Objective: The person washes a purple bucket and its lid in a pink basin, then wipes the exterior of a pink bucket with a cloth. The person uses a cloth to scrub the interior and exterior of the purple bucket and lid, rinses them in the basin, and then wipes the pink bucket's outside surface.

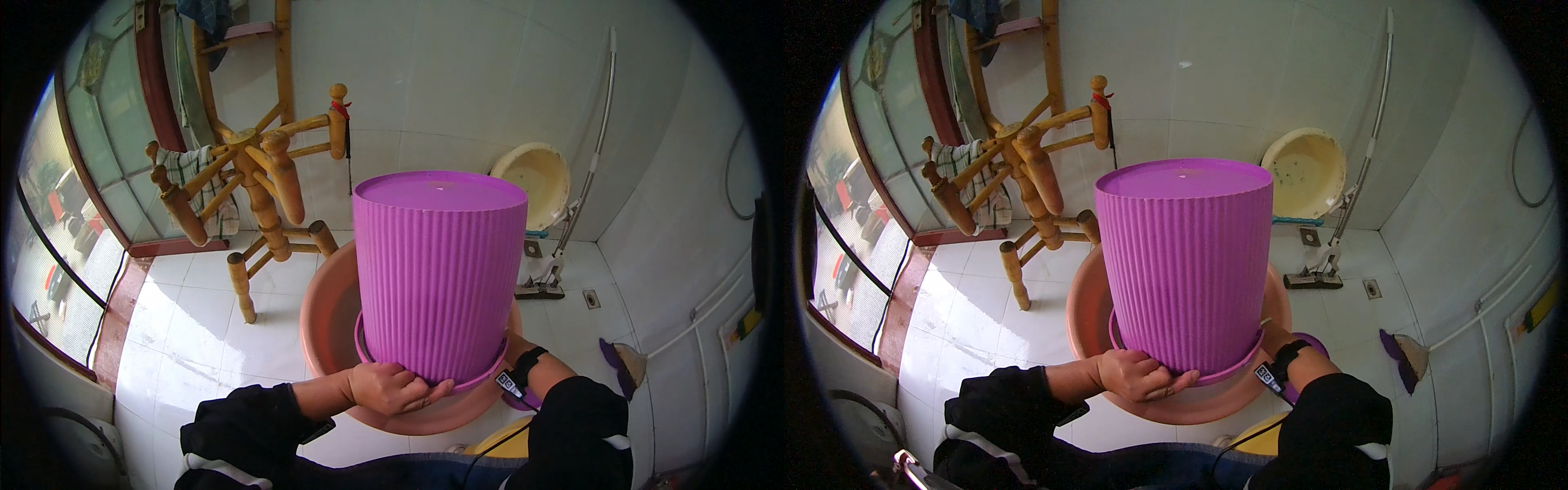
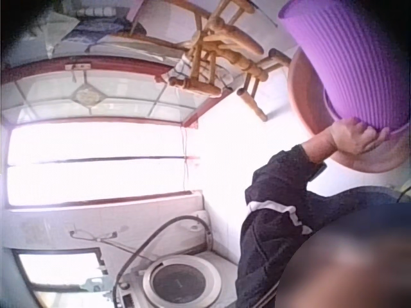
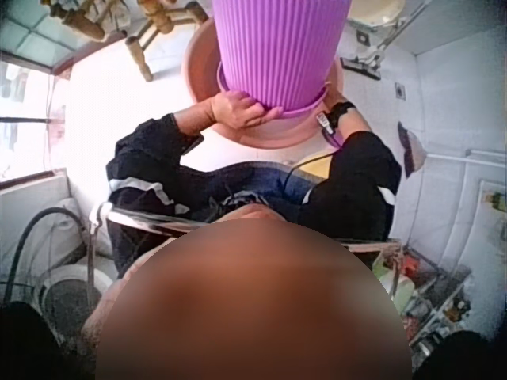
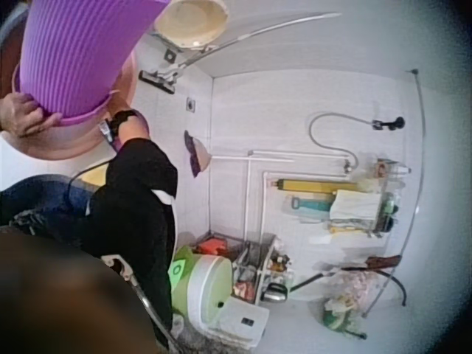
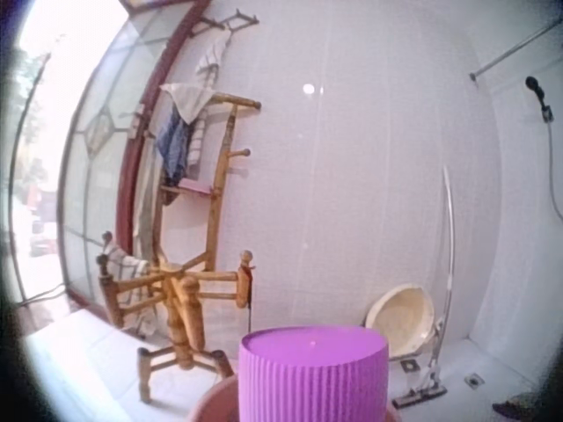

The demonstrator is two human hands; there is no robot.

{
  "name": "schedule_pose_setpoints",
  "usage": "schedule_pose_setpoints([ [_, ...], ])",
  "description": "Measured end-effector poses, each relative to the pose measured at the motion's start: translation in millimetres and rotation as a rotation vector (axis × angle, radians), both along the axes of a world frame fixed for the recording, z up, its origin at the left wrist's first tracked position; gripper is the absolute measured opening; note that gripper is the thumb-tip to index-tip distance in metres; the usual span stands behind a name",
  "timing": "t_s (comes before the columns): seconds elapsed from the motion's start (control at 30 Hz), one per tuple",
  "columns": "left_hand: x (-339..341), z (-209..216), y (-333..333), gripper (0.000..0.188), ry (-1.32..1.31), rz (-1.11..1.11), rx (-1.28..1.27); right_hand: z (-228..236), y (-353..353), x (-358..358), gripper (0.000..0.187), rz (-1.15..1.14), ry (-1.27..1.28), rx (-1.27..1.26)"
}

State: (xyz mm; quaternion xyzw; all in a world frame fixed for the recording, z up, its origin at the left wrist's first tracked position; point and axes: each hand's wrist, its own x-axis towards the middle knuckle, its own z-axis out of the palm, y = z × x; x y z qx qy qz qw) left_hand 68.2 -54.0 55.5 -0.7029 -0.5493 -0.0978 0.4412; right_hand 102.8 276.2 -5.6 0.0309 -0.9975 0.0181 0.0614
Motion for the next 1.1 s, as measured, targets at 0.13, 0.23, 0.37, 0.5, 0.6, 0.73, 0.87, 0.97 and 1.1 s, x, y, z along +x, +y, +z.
schedule_pose_setpoints([
  [0.13, 1, 3, 3, 0.039, -0.01, -0.006, -0.006, 1, -2, -4, 0.037, 0.01, 0.008, 0.004],
  [0.23, 2, 6, 7, 0.038, -0.028, -0.022, 0.031, 3, -5, -11, 0.037, 0.021, 0.024, 0.008],
  [0.37, 2, 16, 9, 0.04, -0.059, -0.025, 0.032, 5, -9, -17, 0.037, 0.022, 0.047, -0.001],
  [0.5, 0, 32, 9, 0.045, -0.141, -0.018, -0.018, 7, -10, -21, 0.037, 0.029, 0.086, 0.009],
  [0.6, -3, 46, 6, 0.047, -0.153, 0.057, 0.027, 9, -9, -26, 0.037, 0.036, 0.124, 0.017],
  [0.73, -12, 62, 1, 0.047, -0.193, 0.132, 0.083, 9, -12, -32, 0.037, 0.046, 0.144, 0.02],
  [0.87, -19, 72, 2, 0.049, -0.212, 0.169, 0.166, 11, -16, -34, 0.036, 0.06, 0.159, 0.02],
  [0.97, -25, 77, 1, 0.049, -0.23, 0.171, 0.197, 14, -17, -36, 0.036, 0.074, 0.167, 0.028],
  [1.1, -33, 87, 0, 0.052, -0.323, 0.215, 0.276, 17, -18, -38, 0.036, 0.089, 0.184, 0.051],
])
